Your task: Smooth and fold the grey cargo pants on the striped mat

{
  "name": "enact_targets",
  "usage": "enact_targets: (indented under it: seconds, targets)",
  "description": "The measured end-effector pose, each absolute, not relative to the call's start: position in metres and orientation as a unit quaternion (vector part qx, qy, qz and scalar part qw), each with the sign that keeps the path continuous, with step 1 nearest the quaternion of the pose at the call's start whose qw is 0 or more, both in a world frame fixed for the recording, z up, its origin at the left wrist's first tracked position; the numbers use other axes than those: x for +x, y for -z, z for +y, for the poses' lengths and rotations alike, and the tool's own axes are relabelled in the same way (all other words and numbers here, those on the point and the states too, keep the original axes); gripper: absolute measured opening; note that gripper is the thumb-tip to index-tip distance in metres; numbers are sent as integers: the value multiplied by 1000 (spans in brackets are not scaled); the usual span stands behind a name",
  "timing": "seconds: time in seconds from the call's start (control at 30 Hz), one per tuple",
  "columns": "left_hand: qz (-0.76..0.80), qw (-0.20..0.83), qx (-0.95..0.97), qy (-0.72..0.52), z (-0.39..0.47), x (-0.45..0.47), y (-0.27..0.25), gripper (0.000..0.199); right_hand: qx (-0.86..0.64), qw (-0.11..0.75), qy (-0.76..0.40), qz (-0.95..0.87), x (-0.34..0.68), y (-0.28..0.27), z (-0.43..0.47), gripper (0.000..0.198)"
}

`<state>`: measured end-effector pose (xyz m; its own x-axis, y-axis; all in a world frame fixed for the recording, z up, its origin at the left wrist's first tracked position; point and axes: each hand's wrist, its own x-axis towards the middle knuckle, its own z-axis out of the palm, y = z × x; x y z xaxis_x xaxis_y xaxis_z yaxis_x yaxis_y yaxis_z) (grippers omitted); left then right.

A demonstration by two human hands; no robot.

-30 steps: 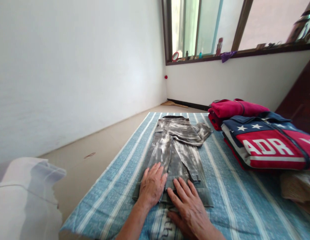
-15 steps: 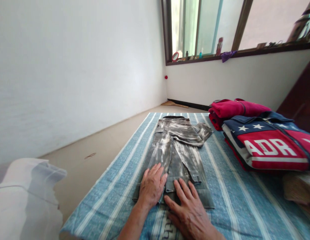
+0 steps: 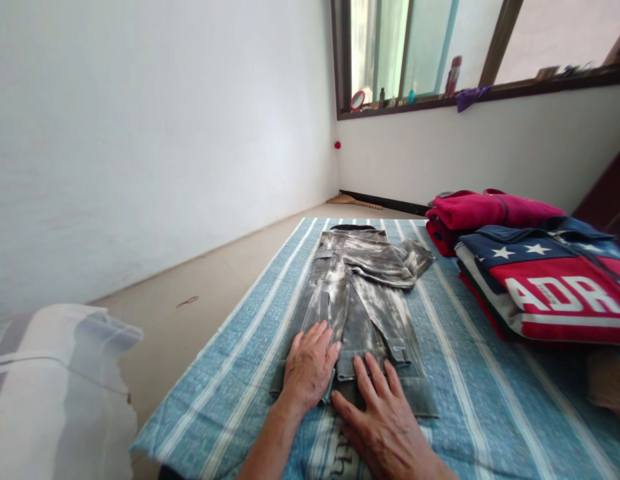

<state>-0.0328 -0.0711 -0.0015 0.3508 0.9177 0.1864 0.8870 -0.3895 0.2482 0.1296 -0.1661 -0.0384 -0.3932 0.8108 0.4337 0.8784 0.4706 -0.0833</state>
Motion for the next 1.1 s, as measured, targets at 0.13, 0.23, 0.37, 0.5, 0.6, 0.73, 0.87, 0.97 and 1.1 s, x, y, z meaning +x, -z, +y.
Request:
enact_targets:
  seconds: [0.13,0.23,0.37,0.5,0.6,0.73,0.87,0.97,1.1]
  targets:
    - [554,57,819,-137,-72,-33,0,39,-510,231,102,-822,128,46,-164,48]
    - [558,61,818,-124,-72,-33,-1,39,-505,236,108,-823,126,52,-163,47]
    - [560,63,817,-121,-72,-34,-1,39,-498,224,110,-831,125,55,-161,45]
    - [558,61,818,-123,-71,-33,-1,39,-485,215,143,-835,127,54,-159,45]
    - [558,62,818,-121,-71,-32,-2,40,-469,216,179,-837,127,54,-158,47]
    - [560,61,818,-115,-71,-33,-2,42,-500,225,187,-815,118,58,-158,51]
    - [560,48,818,-123,-70,-33,-1,41,-528,232,164,-800,107,60,-158,52]
    - [558,37,820,-124,-70,-33,0,41,-539,241,147,-794,103,59,-159,52]
    - [558,22,822,-116,-71,-33,2,43,-542,265,148,-784,99,59,-158,51]
